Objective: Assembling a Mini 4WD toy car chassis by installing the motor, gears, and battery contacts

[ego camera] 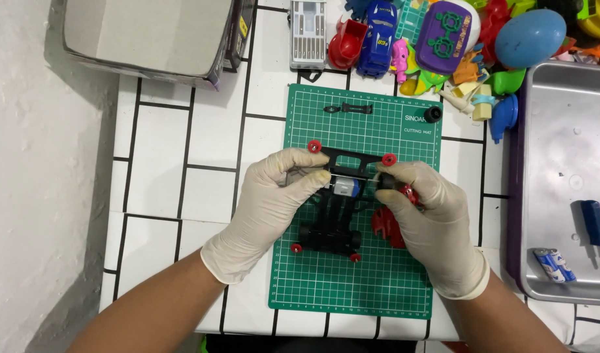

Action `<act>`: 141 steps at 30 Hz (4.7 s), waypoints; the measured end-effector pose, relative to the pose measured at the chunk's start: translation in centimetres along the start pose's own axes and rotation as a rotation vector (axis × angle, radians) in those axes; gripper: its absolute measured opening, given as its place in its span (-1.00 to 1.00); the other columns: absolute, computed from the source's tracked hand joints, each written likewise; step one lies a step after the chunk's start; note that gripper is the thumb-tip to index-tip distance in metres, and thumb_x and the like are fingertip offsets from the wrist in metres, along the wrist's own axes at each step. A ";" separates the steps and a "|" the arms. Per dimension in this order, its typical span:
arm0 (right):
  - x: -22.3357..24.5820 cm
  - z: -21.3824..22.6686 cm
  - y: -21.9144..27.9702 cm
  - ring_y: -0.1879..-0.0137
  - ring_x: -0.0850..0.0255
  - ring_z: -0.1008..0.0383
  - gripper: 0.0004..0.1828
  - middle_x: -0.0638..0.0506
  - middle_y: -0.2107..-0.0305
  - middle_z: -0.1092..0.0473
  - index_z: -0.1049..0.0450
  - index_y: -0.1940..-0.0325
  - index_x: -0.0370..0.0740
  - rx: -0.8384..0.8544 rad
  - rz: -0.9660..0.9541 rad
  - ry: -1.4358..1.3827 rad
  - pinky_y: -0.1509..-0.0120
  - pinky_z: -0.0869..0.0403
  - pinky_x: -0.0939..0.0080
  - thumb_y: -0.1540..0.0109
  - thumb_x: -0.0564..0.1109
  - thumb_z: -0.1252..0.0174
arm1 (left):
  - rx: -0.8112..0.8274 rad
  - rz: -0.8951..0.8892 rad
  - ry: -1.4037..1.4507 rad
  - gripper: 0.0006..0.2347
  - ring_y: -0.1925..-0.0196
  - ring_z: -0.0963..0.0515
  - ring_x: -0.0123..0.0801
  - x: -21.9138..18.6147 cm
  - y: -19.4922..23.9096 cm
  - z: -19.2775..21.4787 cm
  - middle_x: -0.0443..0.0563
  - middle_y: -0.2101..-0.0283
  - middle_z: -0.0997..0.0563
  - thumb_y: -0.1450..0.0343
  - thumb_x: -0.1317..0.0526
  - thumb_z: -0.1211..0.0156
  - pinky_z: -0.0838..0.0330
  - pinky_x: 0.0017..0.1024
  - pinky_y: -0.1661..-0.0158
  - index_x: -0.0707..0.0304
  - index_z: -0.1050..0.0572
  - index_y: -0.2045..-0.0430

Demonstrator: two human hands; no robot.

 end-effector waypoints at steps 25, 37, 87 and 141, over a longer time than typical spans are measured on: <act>-1.3 -0.4 0.3 -0.05 0.01 -0.54 -0.70 -0.21 0.17 -0.50 -0.48 -0.03 -0.44 -0.060 -0.067 -0.129 -0.29 -0.49 0.02 -0.20 -0.39 -0.26 | 0.067 -0.007 0.037 -0.75 0.12 -0.66 -0.47 -0.6 0.8 -1.2 0.12 0.02 -0.64 -0.38 0.32 -0.38 -0.64 -0.43 0.00 0.32 -0.63 0.07; -0.8 -0.1 0.6 -0.07 -0.02 -0.53 -0.60 -0.25 0.13 -0.48 -0.46 -0.07 -0.47 -0.071 0.049 -0.107 -0.28 -0.51 -0.02 -0.15 -0.44 -0.31 | 0.106 0.104 0.050 -0.76 0.09 -0.66 -0.46 0.9 0.7 -1.0 0.08 0.13 -0.72 -0.42 0.24 -0.34 -0.60 -0.40 -0.02 0.28 -0.65 0.06; -1.9 -0.8 2.1 0.26 0.15 -0.50 -0.71 -0.17 0.42 -0.50 -0.54 0.11 -0.48 -0.056 -0.073 -0.220 -0.02 -0.55 0.11 -0.15 -0.23 -0.33 | 0.162 0.140 0.007 -0.74 0.13 -0.68 -0.41 2.0 1.0 -1.4 0.15 0.15 -0.75 -0.45 0.26 -0.30 -0.62 -0.36 0.01 0.29 -0.62 -0.01; -1.6 -1.5 0.4 0.12 0.07 -0.63 -0.98 -0.20 0.19 -0.56 -0.47 0.19 -0.35 0.140 -0.535 -1.308 -0.10 -0.63 0.23 -0.33 -0.35 -0.14 | 0.478 -0.106 0.091 -0.61 -0.26 -0.55 -0.25 -1.4 1.9 -3.2 -0.05 -0.14 -0.59 -0.46 -0.06 -0.28 -0.37 -0.12 -0.36 0.07 -0.46 -0.10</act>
Point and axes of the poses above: each hand's wrist, its own y-axis away from the middle knuckle, its own z-axis out of the back of the hand, x = y × z, the point moved 7 cm from there along -y, towards the middle knuckle
